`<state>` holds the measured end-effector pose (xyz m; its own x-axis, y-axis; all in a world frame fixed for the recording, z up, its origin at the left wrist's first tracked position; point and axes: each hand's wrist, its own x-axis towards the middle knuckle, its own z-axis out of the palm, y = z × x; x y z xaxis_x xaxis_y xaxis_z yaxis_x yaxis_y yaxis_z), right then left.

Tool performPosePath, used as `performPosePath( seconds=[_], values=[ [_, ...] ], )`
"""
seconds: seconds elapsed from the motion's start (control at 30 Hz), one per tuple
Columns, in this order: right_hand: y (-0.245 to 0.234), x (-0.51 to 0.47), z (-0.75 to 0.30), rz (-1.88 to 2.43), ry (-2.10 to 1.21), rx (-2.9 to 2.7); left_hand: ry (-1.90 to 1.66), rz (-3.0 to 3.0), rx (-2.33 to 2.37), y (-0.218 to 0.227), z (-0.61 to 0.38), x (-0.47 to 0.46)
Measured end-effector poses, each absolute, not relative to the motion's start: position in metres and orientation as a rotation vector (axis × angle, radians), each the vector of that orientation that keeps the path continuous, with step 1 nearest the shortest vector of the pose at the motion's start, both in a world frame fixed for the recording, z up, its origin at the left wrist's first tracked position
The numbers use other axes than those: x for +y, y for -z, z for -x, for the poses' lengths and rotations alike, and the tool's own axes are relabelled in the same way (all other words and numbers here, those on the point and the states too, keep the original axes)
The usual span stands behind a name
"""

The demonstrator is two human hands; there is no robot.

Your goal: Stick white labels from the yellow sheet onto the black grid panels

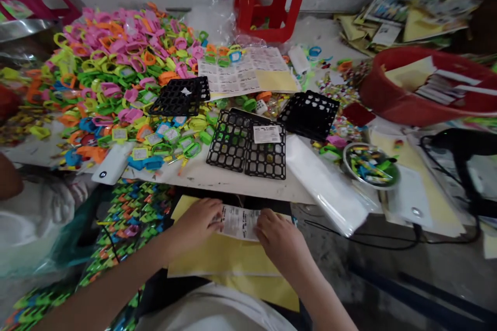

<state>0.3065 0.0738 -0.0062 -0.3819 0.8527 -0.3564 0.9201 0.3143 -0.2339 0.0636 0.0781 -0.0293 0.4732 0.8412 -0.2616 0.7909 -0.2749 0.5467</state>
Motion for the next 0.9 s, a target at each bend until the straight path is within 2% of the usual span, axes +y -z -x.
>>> performPosePath(
  seconds=[0.2, 0.47, 0.53, 0.6, 0.73, 0.8, 0.9],
  values=[
    [0.022, 0.076, -0.281, -1.610, 0.536, 2.553, 0.069, -2.102, 1.374, 0.031, -0.070, 0.093],
    [0.044, 0.066, -0.296, -1.534, 0.750, 2.957, -0.268, -1.633, 1.448, 0.044, -0.061, 0.094],
    [0.045, 0.061, -0.308, -1.519, 0.908, 3.034, -0.275, -1.601, 1.460, 0.046, -0.060, 0.093],
    [0.042, 0.058, -0.323, -1.677, 1.211, 3.030, -0.256, -1.618, 1.477, 0.046, -0.061, 0.094],
    [0.016, 0.060, -0.359, -2.441, 1.800, 2.699, -0.186, -1.772, 1.511, 0.039, -0.066, 0.094],
    [-0.006, 0.070, -0.372, -2.715, 1.843, 2.553, -0.138, -1.901, 1.518, 0.034, -0.069, 0.090],
    [-0.039, 0.100, -0.372, -2.759, 1.646, 2.590, -0.168, -2.083, 1.506, 0.021, -0.072, 0.087]
  ],
)
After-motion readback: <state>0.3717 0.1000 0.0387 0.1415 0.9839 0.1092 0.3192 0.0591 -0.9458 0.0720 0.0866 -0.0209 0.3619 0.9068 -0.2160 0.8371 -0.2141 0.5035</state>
